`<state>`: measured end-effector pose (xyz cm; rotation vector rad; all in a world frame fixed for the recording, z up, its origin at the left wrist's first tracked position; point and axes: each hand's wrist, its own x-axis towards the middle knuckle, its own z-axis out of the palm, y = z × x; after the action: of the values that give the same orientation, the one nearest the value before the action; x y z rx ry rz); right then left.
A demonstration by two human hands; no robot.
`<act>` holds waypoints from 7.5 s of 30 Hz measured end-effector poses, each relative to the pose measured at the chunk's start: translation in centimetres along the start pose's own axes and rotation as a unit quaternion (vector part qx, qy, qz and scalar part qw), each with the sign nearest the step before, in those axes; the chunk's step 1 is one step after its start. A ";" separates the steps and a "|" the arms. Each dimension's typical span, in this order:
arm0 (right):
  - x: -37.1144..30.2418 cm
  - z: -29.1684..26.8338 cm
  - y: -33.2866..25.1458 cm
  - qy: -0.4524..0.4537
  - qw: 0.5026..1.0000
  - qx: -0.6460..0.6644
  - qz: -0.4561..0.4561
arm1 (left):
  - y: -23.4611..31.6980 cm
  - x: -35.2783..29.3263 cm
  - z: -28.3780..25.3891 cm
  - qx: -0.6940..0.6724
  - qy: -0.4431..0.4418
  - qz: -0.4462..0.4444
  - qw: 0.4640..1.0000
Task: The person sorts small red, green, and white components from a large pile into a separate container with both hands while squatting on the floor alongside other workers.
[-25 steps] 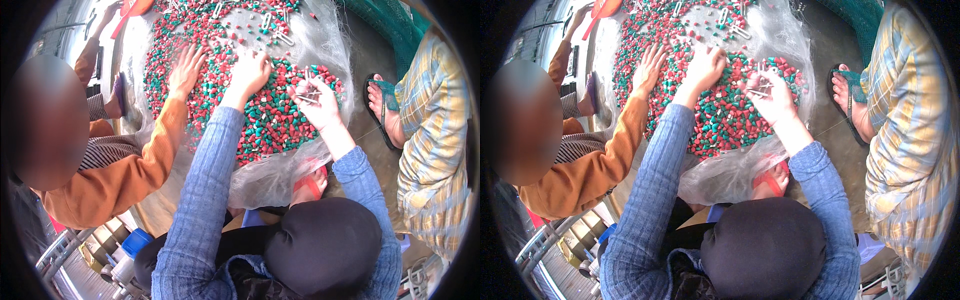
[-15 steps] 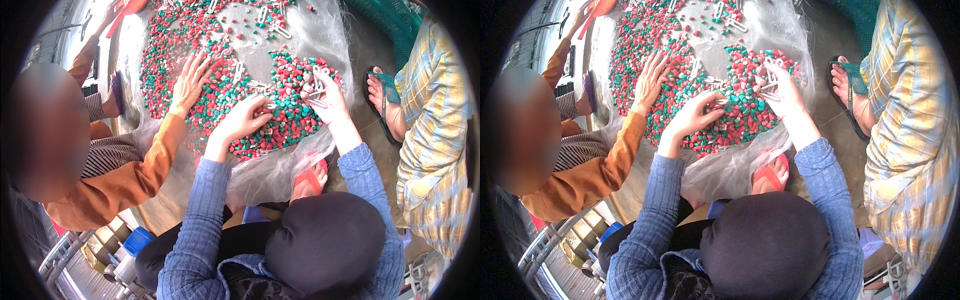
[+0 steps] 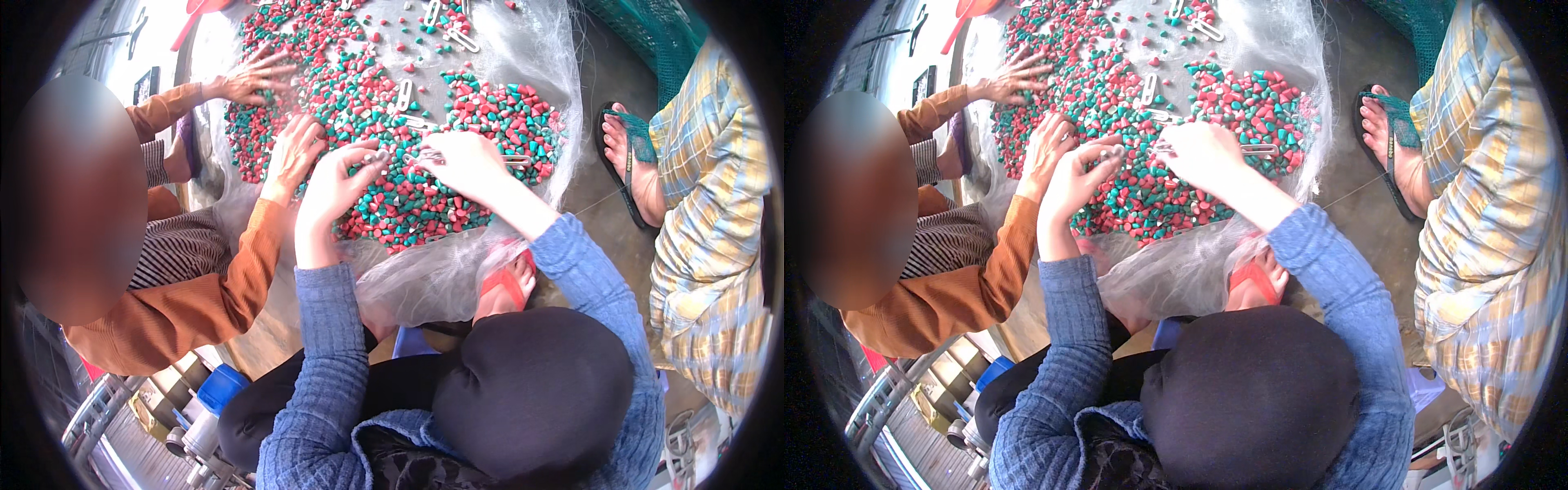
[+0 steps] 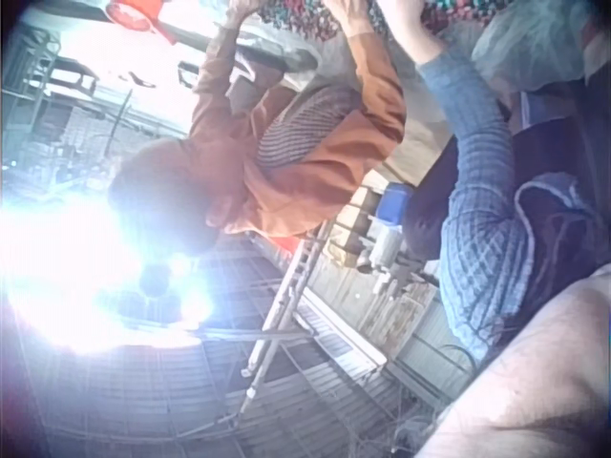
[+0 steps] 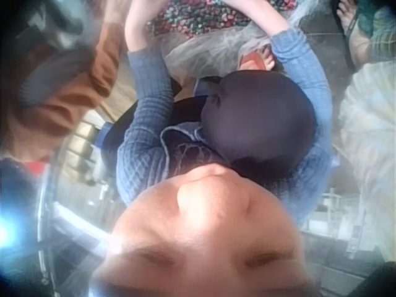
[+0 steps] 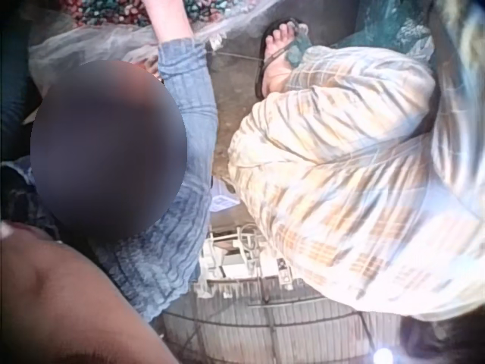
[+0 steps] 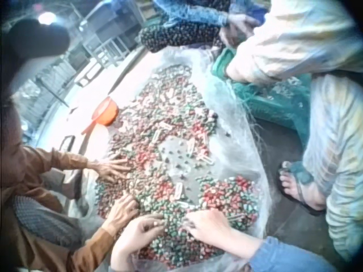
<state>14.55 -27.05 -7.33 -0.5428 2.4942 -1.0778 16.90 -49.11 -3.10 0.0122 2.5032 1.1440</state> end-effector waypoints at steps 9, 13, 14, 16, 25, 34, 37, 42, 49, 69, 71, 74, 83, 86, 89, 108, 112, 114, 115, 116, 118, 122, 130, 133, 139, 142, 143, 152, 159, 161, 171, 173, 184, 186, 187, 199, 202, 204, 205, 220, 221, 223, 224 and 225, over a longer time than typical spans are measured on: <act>0.6 -0.9 1.9 -0.039 0.840 0.534 0.092 | 1.1 0.5 1.7 -0.342 0.023 -0.091 0.935; -0.3 -2.3 2.5 -0.103 0.746 0.651 0.092 | 3.0 1.2 3.5 -0.410 0.012 -0.066 0.910; -0.7 -2.2 2.8 -0.108 0.740 0.656 0.104 | 3.3 1.4 3.7 -0.371 -0.004 -0.080 0.925; -1.2 -2.2 1.6 -0.082 0.696 0.697 0.153 | 4.8 1.3 4.3 -0.367 0.014 -0.060 0.928; -2.6 0.6 2.1 0.021 0.622 0.763 0.176 | 6.4 1.7 7.8 -0.276 0.131 -0.046 0.951; -4.8 -4.3 5.6 0.062 0.632 0.756 0.158 | 6.8 1.9 7.6 -0.135 0.083 0.039 0.987; -5.5 -4.3 6.9 0.075 0.672 0.717 0.171 | 6.4 1.4 10.2 0.089 0.010 0.154 0.984; -6.7 -4.2 9.1 0.117 0.844 0.503 0.144 | 5.6 1.8 12.9 0.209 0.024 0.162 0.964; -6.0 1.2 10.9 0.161 0.972 0.157 0.071 | 4.7 1.6 8.8 -0.140 -0.037 -0.024 0.989; -6.2 0.8 6.8 0.009 0.458 0.870 0.182 | 1.5 10.4 7.6 0.129 0.336 0.106 0.927; -6.0 0.7 6.5 0.002 0.539 0.818 0.200 | -0.5 11.9 7.7 0.131 0.343 0.079 0.927; -6.0 0.7 6.1 0.013 0.590 0.779 0.213 | -2.8 12.0 7.7 0.171 0.295 0.127 0.931; -5.8 -0.4 6.7 0.020 0.527 0.829 0.185 | -0.8 3.8 4.0 0.209 -0.050 0.096 0.972; -5.8 -0.6 7.0 0.031 0.530 0.826 0.189 | 0.5 2.4 1.6 0.094 -0.235 0.039 0.967; -5.8 -0.6 6.7 0.037 0.533 0.820 0.205 | 0.6 3.5 1.5 0.105 -0.190 -0.017 0.976; -5.8 0.0 6.5 0.050 0.530 0.817 0.220 | -0.4 7.6 9.0 0.244 -0.023 -0.040 0.969; -6.7 2.9 9.3 0.029 0.501 0.855 0.132 | -0.3 6.8 7.8 0.264 -0.043 -0.001 0.964; -6.8 3.6 9.6 0.044 0.514 0.845 0.142 | -0.7 6.0 8.2 0.285 0.010 0.025 0.958; -7.3 2.4 9.6 0.069 0.516 0.841 0.149 | 0.1 6.2 9.1 0.282 0.034 0.050 0.957; -7.8 1.3 10.0 0.076 0.544 0.818 0.168 | 0.9 6.3 9.8 0.201 0.029 0.036 0.979; -7.1 2.3 9.8 0.057 0.570 0.795 0.200 | 0.8 5.0 8.7 0.074 0.024 -0.024 0.997; -5.2 -0.4 3.8 0.014 0.703 0.661 0.263 | 1.7 2.6 6.6 -0.382 -0.073 -0.045 0.920; -4.5 0.1 3.5 0.060 0.710 0.671 0.205 | 4.6 3.2 6.2 0.044 -0.019 0.022 0.999; -5.0 -1.1 4.4 0.112 0.646 0.719 0.231 | 2.7 5.7 7.6 0.164 0.137 0.110 0.971; -4.8 -0.4 5.0 0.074 0.609 0.761 0.213 | 2.0 6.3 9.4 0.180 0.199 0.127 0.955; -4.9 -0.5 4.9 0.064 0.590 0.773 0.224 | 3.3 4.5 8.5 -0.161 0.169 0.000 0.972; -4.9 -0.6 4.5 0.058 0.585 0.777 0.224 | 4.3 3.6 8.0 -0.316 0.127 -0.077 0.937; -4.3 0.6 2.3 -0.064 0.460 0.851 0.244 | -0.1 3.8 7.0 0.182 0.301 0.033 0.936; -4.9 -1.4 3.9 -0.014 0.568 0.788 0.235 | 0.3 4.8 6.6 -0.034 0.047 -0.068 0.996; -4.5 -0.7 3.9 -0.015 0.578 0.785 0.220 | 1.1 3.6 5.3 -0.296 0.003 -0.067 0.953; -3.0 1.6 1.5 0.067 0.655 0.729 0.190 | 3.9 1.4 5.4 -0.302 -0.013 -0.062 0.951; -3.0 1.3 1.5 0.083 0.642 0.737 0.195 | 4.5 1.2 4.8 -0.265 0.034 -0.071 0.961; -3.4 1.4 1.0 0.061 0.607 0.763 0.214 | 5.6 0.7 6.2 -0.155 -0.002 0.048 0.987; -3.7 1.2 1.8 0.070 0.619 0.745 0.238 | 6.1 0.9 6.1 -0.103 -0.025 0.062 0.992; -3.7 1.1 1.8 0.069 0.623 0.739 0.246 | 6.5 0.8 5.3 -0.070 -0.033 0.066 0.995; 6.6 -0.4 8.8 -0.032 -0.452 0.883 0.119 | -1.1 2.1 4.1 0.281 0.067 0.040 0.956; 6.4 -2.1 6.2 -0.004 -0.523 0.842 0.134 | -1.3 3.3 4.1 0.110 0.135 -0.008 0.985; 6.3 -1.9 6.9 0.033 -0.261 0.953 0.153 | 0.3 4.4 5.1 0.053 0.161 -0.029 0.985; 5.2 -1.3 6.9 0.038 -0.111 0.979 0.169 | -0.5 5.1 5.9 0.078 0.126 -0.039 0.988; -3.6 0.3 5.1 -0.001 0.409 0.888 0.209 | 0.0 6.3 7.3 0.172 0.095 -0.056 0.979; -3.6 0.2 4.9 0.000 0.407 0.889 0.211 | 0.4 6.4 7.0 0.153 0.085 -0.056 0.983; -3.7 0.1 4.8 0.002 0.417 0.886 0.203 | 0.2 6.4 6.8 -0.064 0.107 -0.061 0.990; -3.8 0.3 5.0 0.004 0.428 0.883 0.194 | 1.3 5.9 5.9 -0.152 0.071 -0.104 0.980; -3.8 0.5 5.1 0.005 0.439 0.880 0.184 | 0.7 5.9 5.9 -0.233 0.064 -0.084 0.967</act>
<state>17.04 -22.31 -10.76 0.6381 0.2321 -2.4032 13.42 -43.36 -8.10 -0.4030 2.2220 1.6710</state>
